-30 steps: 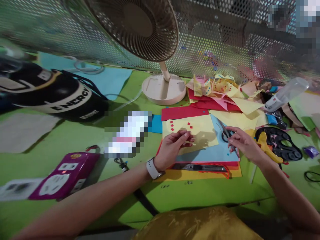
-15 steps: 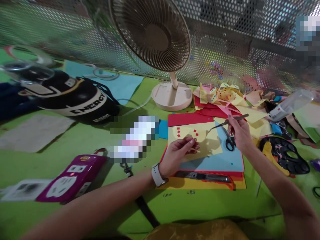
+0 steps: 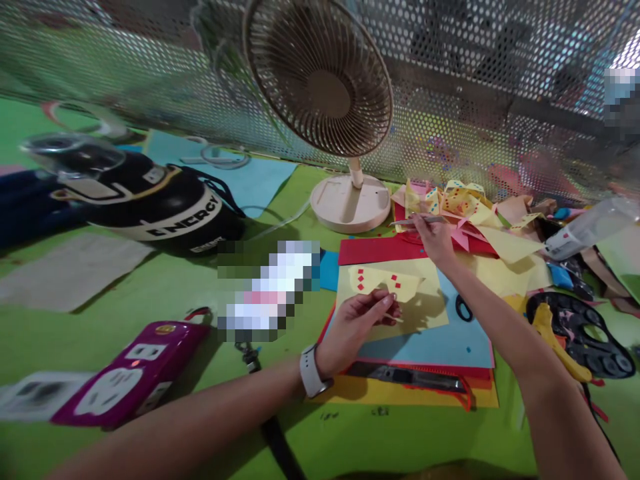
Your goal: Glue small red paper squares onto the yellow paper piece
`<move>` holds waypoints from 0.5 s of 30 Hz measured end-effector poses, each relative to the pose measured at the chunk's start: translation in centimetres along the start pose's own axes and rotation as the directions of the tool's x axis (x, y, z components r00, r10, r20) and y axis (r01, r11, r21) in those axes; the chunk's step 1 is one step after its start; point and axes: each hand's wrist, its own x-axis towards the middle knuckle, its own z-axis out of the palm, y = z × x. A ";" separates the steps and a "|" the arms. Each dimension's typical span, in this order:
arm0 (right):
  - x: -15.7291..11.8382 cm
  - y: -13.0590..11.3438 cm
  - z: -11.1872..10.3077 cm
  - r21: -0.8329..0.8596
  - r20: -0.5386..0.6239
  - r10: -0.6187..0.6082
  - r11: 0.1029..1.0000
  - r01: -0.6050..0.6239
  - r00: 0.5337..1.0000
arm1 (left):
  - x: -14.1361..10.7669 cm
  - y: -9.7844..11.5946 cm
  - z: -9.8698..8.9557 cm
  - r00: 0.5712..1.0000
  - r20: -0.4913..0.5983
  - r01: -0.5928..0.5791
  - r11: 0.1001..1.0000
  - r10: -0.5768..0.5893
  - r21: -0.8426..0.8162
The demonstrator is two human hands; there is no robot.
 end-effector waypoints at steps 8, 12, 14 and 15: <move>1.3 0.7 1.1 -0.171 0.016 -0.092 0.981 0.093 0.996 | 0.0 -0.1 -0.1 1.000 0.024 -0.002 1.000 0.002 0.003; 1.3 0.7 1.2 -0.210 0.036 -0.090 0.973 0.096 0.995 | 0.0 -0.1 -0.1 1.000 0.019 0.003 1.000 -0.003 -0.001; 1.3 0.9 1.3 -0.221 0.040 -0.085 0.971 0.092 0.996 | 0.0 -0.1 -0.1 1.000 0.015 0.006 1.000 -0.006 -0.002; 1.3 1.0 1.3 -0.226 0.041 -0.084 0.970 0.091 0.996 | 0.0 -0.1 -0.1 1.000 0.014 0.007 1.000 -0.007 -0.002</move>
